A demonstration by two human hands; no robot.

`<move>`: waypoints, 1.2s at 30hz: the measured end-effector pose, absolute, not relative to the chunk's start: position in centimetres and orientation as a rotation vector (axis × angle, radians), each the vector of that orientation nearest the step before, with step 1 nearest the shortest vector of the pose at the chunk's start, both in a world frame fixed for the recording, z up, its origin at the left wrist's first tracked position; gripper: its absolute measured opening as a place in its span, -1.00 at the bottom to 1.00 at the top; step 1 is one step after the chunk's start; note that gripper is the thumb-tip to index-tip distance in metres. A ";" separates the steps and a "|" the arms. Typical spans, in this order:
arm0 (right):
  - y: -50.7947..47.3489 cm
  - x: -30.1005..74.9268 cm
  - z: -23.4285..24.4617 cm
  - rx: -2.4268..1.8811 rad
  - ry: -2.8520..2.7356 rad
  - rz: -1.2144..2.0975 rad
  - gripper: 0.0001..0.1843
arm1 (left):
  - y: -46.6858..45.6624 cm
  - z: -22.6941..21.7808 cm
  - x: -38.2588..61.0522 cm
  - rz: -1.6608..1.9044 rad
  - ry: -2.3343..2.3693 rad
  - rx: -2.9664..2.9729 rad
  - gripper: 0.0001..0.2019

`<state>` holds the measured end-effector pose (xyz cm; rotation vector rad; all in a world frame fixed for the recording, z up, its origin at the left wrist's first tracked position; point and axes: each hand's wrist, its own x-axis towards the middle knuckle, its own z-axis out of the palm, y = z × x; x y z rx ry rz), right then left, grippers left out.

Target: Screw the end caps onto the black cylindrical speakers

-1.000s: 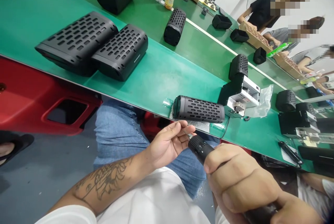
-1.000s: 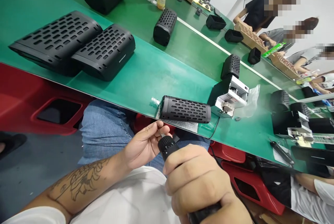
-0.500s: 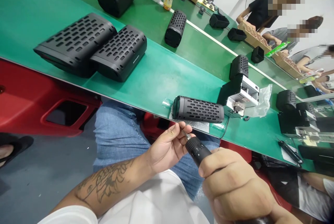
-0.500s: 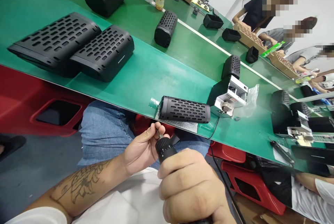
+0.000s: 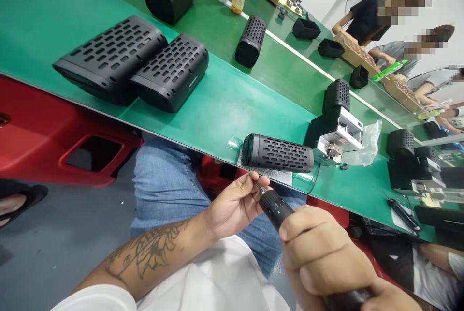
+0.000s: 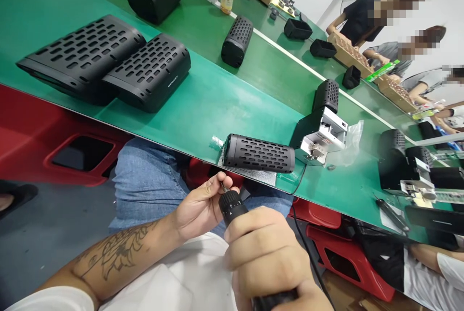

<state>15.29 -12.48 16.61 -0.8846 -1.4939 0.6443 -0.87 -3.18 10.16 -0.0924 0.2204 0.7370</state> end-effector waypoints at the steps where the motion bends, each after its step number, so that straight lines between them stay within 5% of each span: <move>1: -12.1 14.9 16.7 -0.818 -1.451 0.568 -0.61 | -3.3 10.0 -0.8 0.736 0.206 -0.075 -0.86; 5: -10.0 13.8 18.1 -0.868 -1.380 0.307 -0.71 | -4.1 8.4 -0.4 0.744 0.212 0.143 -0.65; 10: -4.2 15.2 19.1 -0.846 -1.305 0.289 -0.43 | -0.5 4.1 -1.8 1.430 0.685 1.138 -0.65; 14: 0.6 16.7 18.2 -0.690 -1.330 0.355 -0.50 | 6.5 2.3 -3.1 1.326 0.695 1.972 -0.04; 17: 2.1 16.8 17.2 -0.698 -1.365 0.400 -0.48 | 9.8 2.1 -2.9 1.078 0.570 2.113 0.21; 36: 4.8 15.6 17.5 -0.512 -1.549 0.949 -0.57 | 11.6 1.4 -1.4 1.017 0.492 2.061 0.08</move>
